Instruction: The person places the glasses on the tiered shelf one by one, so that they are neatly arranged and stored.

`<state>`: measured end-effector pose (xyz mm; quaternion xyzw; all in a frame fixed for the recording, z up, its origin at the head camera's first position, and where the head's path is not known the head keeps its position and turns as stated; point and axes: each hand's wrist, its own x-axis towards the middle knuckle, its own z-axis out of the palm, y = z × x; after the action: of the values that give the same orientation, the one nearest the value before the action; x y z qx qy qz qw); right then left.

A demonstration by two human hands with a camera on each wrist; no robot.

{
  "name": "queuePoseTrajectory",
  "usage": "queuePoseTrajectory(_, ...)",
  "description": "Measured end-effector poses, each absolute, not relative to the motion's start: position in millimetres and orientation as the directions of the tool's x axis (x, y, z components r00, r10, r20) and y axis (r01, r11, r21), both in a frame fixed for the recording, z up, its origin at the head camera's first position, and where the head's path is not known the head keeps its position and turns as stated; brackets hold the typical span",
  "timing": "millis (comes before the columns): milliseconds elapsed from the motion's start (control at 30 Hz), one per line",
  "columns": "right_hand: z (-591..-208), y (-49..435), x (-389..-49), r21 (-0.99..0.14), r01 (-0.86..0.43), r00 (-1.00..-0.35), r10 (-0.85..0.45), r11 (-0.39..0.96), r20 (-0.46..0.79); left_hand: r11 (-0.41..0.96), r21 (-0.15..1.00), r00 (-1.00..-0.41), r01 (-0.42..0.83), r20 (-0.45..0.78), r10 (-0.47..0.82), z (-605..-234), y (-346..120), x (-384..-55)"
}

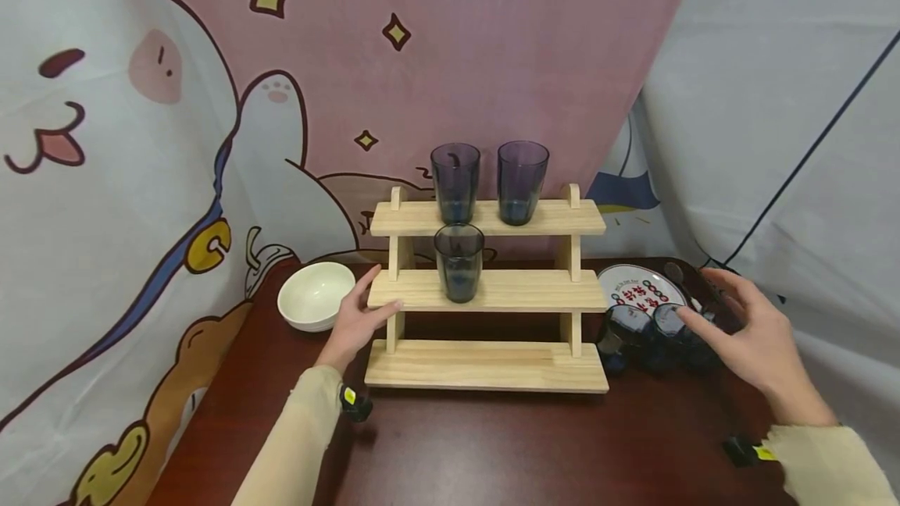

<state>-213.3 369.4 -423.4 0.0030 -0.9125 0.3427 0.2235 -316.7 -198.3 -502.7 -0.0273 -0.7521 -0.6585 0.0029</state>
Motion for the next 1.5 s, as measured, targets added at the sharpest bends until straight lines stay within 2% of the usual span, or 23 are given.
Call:
queuePoseTrajectory(167,-434,400,-215,-0.637,-0.037,-0.923,0.218,0.77,0.317,0.129,0.991,-0.999,0.041,0.037,0.036,-504,-198,-318)
queuePoseTrajectory(333,-445,421,-218,-0.627,0.003,-0.935,0.225,0.779,0.275,0.124,0.992,-0.999,0.038,0.034,0.035,-505,-198,-318)
queuePoseTrajectory(567,-456,440,-222,-0.63,0.083,-0.961,0.229,0.772,0.153,0.122,0.992,-0.998,0.044,0.04,0.038,-505,-198,-319)
queuePoseTrajectory(867,-488,460,-227,-0.672,0.045,-0.975,0.178,0.739,0.131,0.117,0.993,-0.999,0.033,0.029,0.039,-505,-199,-317)
queuePoseTrajectory(1200,-505,464,-236,-0.655,0.049,-0.978,0.168,0.754,0.121,0.119,0.992,-0.998,0.044,0.039,0.04,-504,-199,-317)
queuePoseTrajectory(1500,-515,466,-236,-0.775,0.017,-0.977,0.177,0.631,0.122,0.121,0.991,-0.998,0.049,0.045,0.038,-502,-199,-315)
